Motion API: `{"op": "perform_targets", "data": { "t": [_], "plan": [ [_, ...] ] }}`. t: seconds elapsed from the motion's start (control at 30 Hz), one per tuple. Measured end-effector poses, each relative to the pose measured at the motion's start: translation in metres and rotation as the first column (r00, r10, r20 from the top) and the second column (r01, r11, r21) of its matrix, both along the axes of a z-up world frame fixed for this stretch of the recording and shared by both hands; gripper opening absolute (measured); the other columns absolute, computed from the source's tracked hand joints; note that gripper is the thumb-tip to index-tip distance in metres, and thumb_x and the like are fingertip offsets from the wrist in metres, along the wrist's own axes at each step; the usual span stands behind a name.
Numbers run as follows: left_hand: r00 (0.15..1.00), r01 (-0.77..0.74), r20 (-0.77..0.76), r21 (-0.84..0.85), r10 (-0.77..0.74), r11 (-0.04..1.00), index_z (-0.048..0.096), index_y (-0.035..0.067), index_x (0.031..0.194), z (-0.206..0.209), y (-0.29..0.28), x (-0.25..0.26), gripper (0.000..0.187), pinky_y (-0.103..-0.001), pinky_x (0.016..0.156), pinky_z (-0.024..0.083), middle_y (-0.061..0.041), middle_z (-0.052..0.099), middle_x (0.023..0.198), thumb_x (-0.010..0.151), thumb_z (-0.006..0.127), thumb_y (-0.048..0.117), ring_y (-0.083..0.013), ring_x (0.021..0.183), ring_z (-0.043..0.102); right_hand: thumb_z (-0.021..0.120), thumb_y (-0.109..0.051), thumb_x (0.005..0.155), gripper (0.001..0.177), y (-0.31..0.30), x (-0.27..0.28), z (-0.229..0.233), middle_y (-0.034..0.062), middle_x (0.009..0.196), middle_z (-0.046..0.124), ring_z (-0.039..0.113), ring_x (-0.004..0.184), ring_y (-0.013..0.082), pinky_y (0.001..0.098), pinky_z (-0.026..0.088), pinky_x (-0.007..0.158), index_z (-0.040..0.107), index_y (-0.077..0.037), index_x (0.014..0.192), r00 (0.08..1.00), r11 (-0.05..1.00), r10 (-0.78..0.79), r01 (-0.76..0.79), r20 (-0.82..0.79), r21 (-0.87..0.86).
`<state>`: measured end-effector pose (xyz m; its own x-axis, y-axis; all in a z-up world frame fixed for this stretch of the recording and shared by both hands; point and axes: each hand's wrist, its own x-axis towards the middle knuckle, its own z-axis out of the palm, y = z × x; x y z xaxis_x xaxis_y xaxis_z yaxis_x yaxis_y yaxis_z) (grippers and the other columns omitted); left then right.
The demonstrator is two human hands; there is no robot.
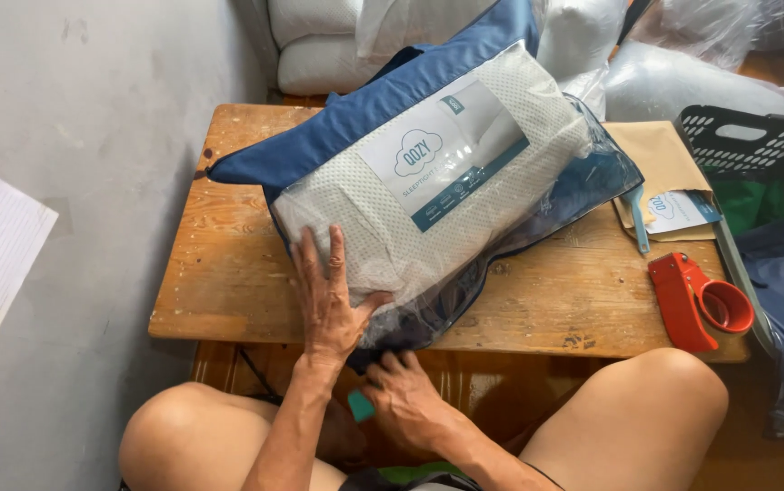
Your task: The person scrubs a packaged pillow with a green sponge, then flips it over and scrubs the blue fabric cover. The person works methodically across the surface of the pillow.
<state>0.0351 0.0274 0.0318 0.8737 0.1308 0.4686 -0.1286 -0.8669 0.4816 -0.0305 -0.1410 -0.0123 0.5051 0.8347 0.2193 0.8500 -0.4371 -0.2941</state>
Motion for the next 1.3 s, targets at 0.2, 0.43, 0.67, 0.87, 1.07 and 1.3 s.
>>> {"op": "perform_targets", "data": {
  "t": [0.2, 0.43, 0.67, 0.87, 1.07, 1.3],
  "plan": [
    [0.997, 0.059, 0.065, -0.174, -0.048, 0.983, 0.01, 0.022, 0.168, -0.002, -0.004, 0.028, 0.114, -0.07, 0.122, 0.023, -0.028, 0.003, 0.171, 0.084, 0.077, 0.062, -0.055, 0.157, 0.009, 0.069, -0.026, 0.095, 0.054, -0.036, 0.008, 0.087, 0.0157, 0.116, 0.057, 0.047, 0.101, 0.0304, 0.0479, 0.039, 0.08, 0.056, -0.008, 0.144, 0.851, 0.968, 0.058, -0.176, -0.521, -0.179],
    [0.998, 0.052, -0.015, -0.285, -0.059, 0.957, 0.009, 0.027, 0.17, 0.002, -0.022, 0.069, 0.119, -0.07, 0.116, 0.029, -0.022, -0.002, 0.172, 0.082, 0.089, 0.026, -0.0581, 0.152, 0.002, 0.066, -0.025, 0.096, 0.048, -0.07, 0.128, 0.091, 0.0091, 0.117, 0.065, 0.058, 0.109, 0.0264, 0.0423, 0.042, 0.094, 0.061, -0.012, 0.142, 0.968, 0.831, -0.25, 0.218, -0.007, 0.512],
    [0.994, 0.094, -0.021, -0.38, -0.111, 0.92, 0.004, 0.023, 0.169, 0.003, -0.015, 0.084, 0.136, -0.068, 0.12, 0.024, -0.03, -0.002, 0.169, 0.069, 0.095, 0.039, -0.0591, 0.152, 0.003, 0.071, -0.036, 0.093, 0.05, -0.049, 0.193, 0.058, -0.0005, 0.122, 0.064, 0.06, 0.114, 0.0221, 0.0378, 0.037, 0.099, 0.062, -0.021, 0.14, 0.884, 0.825, -0.417, 0.272, 0.211, 0.495],
    [0.889, -0.382, -0.418, -0.443, 0.19, 0.811, 0.013, 0.018, 0.168, -0.054, -0.023, 0.021, 0.14, -0.054, 0.114, 0.042, -0.025, 0.037, 0.158, 0.06, 0.098, 0.042, -0.0425, 0.141, 0.044, 0.074, -0.029, 0.091, 0.042, -0.061, 0.171, 0.02, -0.0002, 0.112, 0.065, 0.062, 0.106, 0.0226, 0.0373, 0.038, 0.096, 0.067, -0.021, 0.131, 0.937, 0.872, -0.318, 0.229, 0.147, 0.432],
    [0.807, -0.501, -0.561, -0.488, 0.182, 0.715, 0.026, 0.027, 0.162, -0.1, -0.008, 0.016, 0.11, -0.034, 0.074, 0.061, -0.002, 0.075, 0.1, 0.072, 0.089, 0.03, -0.0182, 0.083, 0.076, 0.076, -0.019, 0.085, 0.041, -0.07, 0.147, 0.046, 0.0071, 0.112, 0.067, 0.063, 0.105, 0.0328, 0.0477, 0.045, 0.093, 0.068, -0.016, 0.126, 0.977, 0.957, -0.18, 0.201, -0.117, 0.209],
    [0.869, -0.452, -0.494, -0.787, 0.01, 0.419, 0.069, 0.0, 0.115, -0.066, -0.002, 0.006, 0.044, -0.032, 0.053, 0.061, -0.015, 0.072, 0.076, 0.078, 0.088, 0.013, -0.0192, 0.057, 0.068, 0.078, -0.028, 0.086, 0.037, -0.071, 0.119, 0.093, 0.0051, 0.114, 0.071, 0.065, 0.107, 0.029, 0.0504, 0.042, 0.091, 0.072, -0.019, 0.122, 0.882, 0.942, -0.212, 0.069, -0.421, -0.33]
  ]
}}
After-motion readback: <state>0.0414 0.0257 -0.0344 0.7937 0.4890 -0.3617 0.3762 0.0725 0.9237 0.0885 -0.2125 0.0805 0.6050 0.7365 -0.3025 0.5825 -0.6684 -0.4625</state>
